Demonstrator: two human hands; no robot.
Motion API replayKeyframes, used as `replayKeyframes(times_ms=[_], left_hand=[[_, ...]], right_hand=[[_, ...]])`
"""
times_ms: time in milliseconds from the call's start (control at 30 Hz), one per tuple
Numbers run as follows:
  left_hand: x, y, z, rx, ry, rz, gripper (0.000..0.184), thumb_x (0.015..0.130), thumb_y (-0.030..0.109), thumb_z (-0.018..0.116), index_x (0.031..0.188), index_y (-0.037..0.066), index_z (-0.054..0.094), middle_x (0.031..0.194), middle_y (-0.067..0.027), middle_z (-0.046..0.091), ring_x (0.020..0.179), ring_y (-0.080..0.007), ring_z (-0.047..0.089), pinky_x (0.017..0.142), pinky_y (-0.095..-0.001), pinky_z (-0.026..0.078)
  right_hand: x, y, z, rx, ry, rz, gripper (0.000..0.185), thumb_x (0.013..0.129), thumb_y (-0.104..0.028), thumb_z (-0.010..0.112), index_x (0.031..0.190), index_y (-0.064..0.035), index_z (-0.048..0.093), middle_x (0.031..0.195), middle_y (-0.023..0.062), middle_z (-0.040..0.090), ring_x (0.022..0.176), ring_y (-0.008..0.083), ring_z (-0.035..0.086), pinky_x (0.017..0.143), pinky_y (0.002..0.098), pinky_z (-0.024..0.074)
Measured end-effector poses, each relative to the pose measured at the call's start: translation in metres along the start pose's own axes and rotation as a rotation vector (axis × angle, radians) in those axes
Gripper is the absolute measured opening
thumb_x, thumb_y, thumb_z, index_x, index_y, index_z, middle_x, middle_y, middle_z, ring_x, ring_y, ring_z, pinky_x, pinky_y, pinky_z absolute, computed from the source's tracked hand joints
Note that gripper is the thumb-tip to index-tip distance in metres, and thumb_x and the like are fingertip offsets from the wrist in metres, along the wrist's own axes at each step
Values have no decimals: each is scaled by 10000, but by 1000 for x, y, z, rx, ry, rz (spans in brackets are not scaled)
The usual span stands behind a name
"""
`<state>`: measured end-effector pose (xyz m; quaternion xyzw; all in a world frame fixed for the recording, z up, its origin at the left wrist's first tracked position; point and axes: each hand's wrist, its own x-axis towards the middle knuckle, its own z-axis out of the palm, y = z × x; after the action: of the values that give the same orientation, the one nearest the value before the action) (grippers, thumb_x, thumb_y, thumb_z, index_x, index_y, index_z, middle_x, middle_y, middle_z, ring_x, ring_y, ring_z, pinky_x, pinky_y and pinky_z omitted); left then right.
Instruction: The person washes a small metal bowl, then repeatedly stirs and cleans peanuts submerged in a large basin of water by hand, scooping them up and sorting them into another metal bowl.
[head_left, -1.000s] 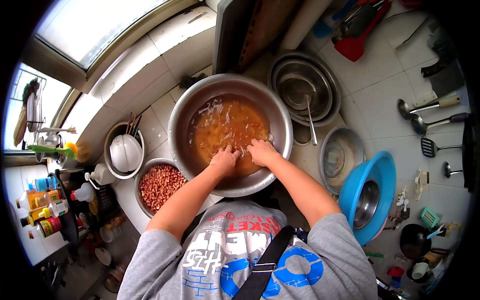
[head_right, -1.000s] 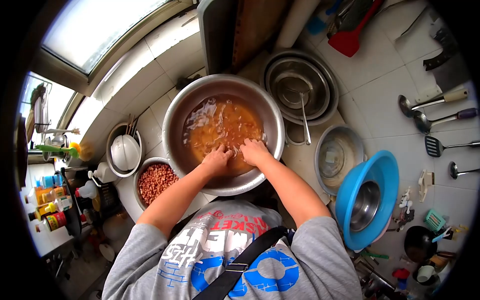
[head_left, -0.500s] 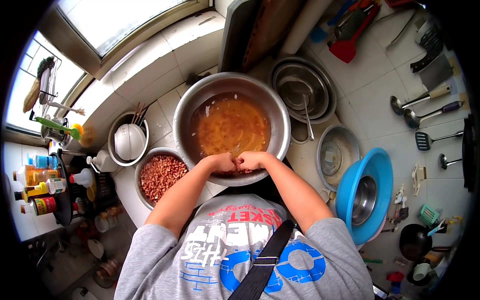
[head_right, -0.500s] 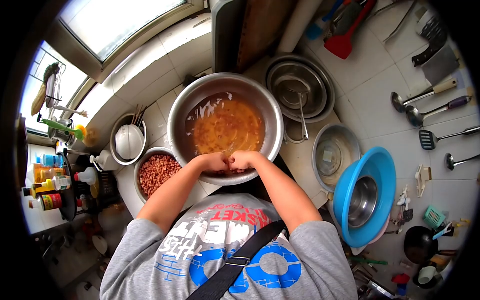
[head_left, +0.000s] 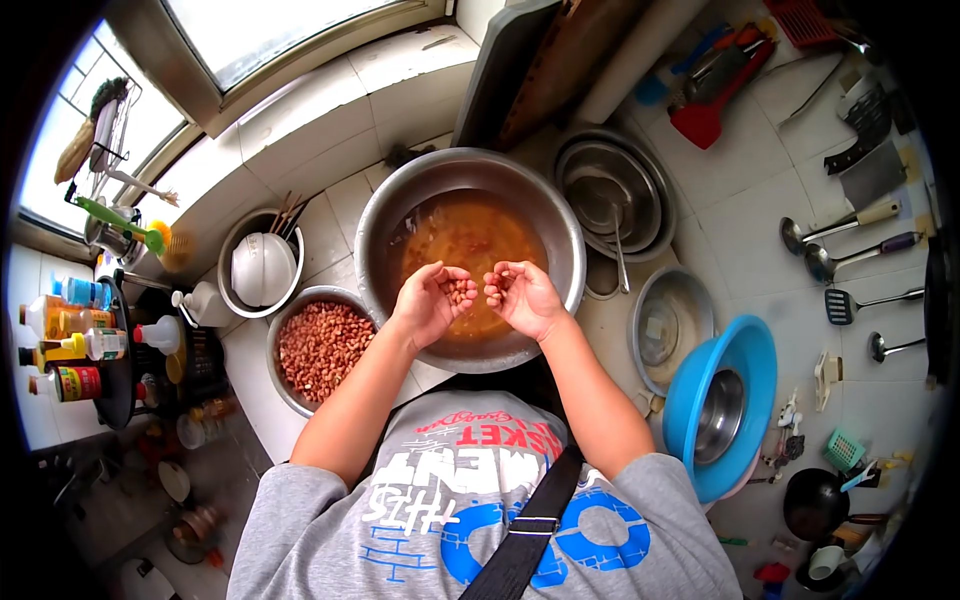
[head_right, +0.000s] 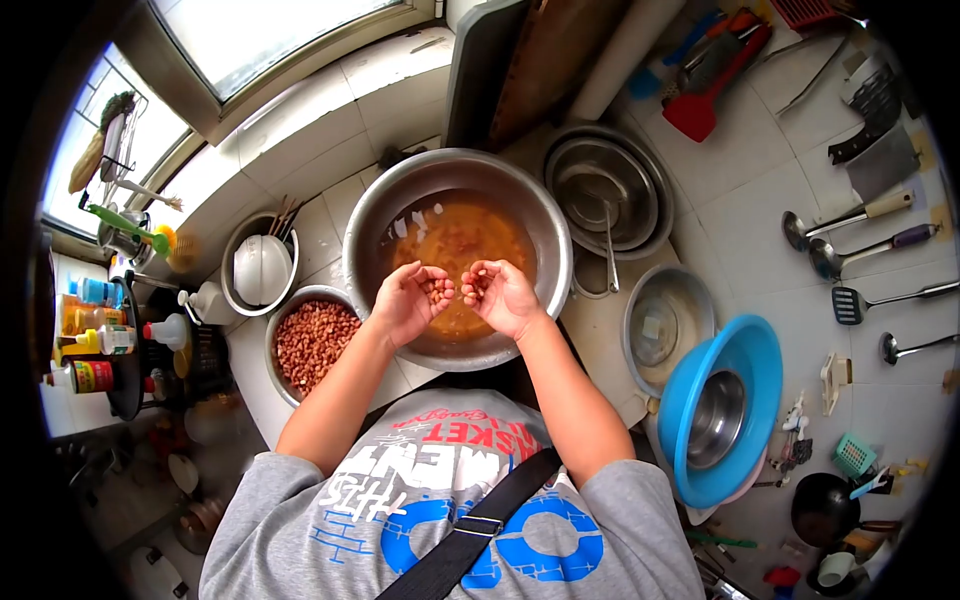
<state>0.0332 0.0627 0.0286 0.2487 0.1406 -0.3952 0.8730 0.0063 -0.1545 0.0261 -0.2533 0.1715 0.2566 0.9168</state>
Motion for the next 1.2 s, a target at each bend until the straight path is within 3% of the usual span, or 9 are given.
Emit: replayKeyframes(times_ms=[167, 300, 467, 867, 1067, 1133, 1200], left_hand=[[2, -2, -13, 60, -13, 81, 355, 996, 214, 399, 1065, -45, 630, 1050, -181, 682, 998, -273, 664, 910, -365, 543], [-13, 3, 3, -62, 15, 85, 418, 992, 190, 372, 1203, -107, 577, 1195, -244, 642, 1128, -313, 635, 1037, -403, 500], [-29, 6, 9, -143, 3, 99, 447, 986, 170, 353, 1247, -146, 531, 1283, -289, 586, 1215, -343, 590, 1101, -427, 462], [-86, 17, -21, -129, 100, 212, 452, 989, 175, 350, 1247, -138, 550, 1293, -290, 587, 1216, -361, 590, 1082, -421, 476], [-139, 26, -53, -131, 209, 379, 446, 1013, 202, 360, 1241, -122, 565, 1258, -252, 611, 1182, -365, 602, 1046, -436, 495], [-157, 29, -62, -125, 258, 454, 436, 1016, 204, 357, 1233, -106, 575, 1216, -230, 638, 1142, -328, 626, 1009, -419, 519], [-173, 30, -80, -72, 220, 532, 454, 1026, 222, 354, 1262, -102, 569, 1271, -230, 614, 1192, -327, 597, 1044, -435, 493]], right_hand=[[0, 7, 8, 56, 26, -19, 363, 1010, -332, 481, 1057, -14, 651, 988, 122, 679, 925, 236, 647, 880, 349, 537], [-4, 6, 26, 86, 92, -97, 501, 1028, -392, 457, 1164, 66, 609, 1112, 186, 665, 1073, 271, 641, 982, 372, 529], [-10, 6, 31, 96, 129, -80, 530, 1046, -397, 413, 1174, 87, 586, 1138, 204, 651, 1110, 295, 631, 1015, 386, 519], [19, 44, 57, 37, 53, 93, 579, 1049, -447, 396, 1182, 87, 577, 1168, 206, 638, 1133, 300, 620, 1026, 391, 509], [48, 78, 99, -55, -44, 263, 590, 1052, -459, 386, 1234, 82, 536, 1178, 211, 624, 1140, 294, 614, 1035, 403, 495], [63, 93, 111, -75, -109, 331, 596, 1054, -449, 381, 1270, 90, 518, 1252, 237, 598, 1170, 297, 600, 1058, 418, 472], [76, 110, 124, -121, -146, 382, 586, 1054, -446, 386, 1265, 83, 524, 1246, 225, 602, 1161, 291, 604, 1058, 415, 468]])
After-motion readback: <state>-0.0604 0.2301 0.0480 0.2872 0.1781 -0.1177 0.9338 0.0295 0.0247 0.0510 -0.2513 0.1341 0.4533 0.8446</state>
